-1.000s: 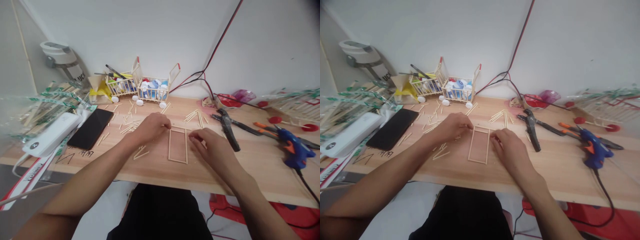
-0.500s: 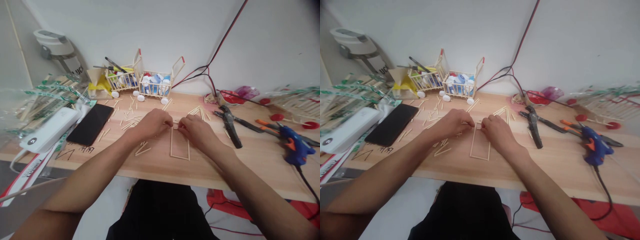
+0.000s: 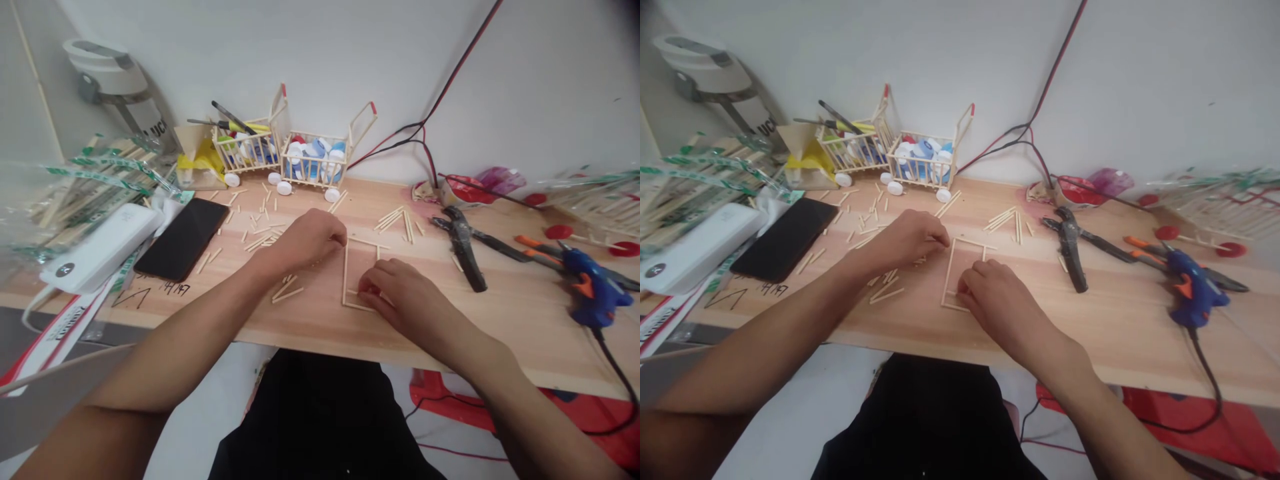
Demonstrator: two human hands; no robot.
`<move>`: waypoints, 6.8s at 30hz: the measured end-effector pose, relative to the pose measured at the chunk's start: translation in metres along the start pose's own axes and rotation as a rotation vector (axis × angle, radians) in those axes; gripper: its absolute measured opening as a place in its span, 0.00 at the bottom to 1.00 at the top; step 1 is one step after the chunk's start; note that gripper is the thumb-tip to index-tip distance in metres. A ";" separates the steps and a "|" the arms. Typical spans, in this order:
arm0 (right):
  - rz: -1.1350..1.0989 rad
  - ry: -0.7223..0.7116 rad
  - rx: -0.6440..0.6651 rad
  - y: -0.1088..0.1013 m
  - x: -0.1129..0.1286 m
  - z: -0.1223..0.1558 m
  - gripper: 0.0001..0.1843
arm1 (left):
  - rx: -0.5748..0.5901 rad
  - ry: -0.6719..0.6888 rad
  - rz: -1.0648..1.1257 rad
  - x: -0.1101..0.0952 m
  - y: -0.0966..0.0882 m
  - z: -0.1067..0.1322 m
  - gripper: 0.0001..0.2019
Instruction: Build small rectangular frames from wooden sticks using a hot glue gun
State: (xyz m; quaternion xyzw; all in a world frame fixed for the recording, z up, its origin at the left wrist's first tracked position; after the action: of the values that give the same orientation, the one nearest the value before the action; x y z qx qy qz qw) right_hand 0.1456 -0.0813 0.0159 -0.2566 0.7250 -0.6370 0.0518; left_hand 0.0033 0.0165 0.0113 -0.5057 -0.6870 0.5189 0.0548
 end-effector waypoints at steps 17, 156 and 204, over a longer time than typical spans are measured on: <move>-0.025 -0.045 -0.051 -0.012 -0.005 0.005 0.12 | -0.008 -0.005 -0.018 0.001 -0.001 -0.002 0.10; -0.047 0.326 -0.321 0.010 -0.053 0.013 0.06 | 0.113 0.133 -0.277 -0.041 0.031 0.001 0.08; -0.059 0.291 -0.392 0.011 -0.043 0.010 0.10 | 0.018 -0.146 0.004 -0.016 0.009 0.004 0.05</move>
State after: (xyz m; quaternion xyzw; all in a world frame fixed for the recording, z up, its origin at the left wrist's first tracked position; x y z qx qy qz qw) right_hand 0.1834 -0.0709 -0.0075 -0.1880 0.8269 -0.5156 -0.1226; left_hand 0.0142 0.0015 0.0100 -0.4673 -0.6833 0.5609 0.0079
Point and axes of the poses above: each hand's wrist, its own z-axis away from the middle knuckle, its own y-axis out of the palm, x = y × z, the point moved 4 cm from there along -z, towards the middle knuckle, and after that the axes turned 11 degrees about -x, right-handed, at the moved point
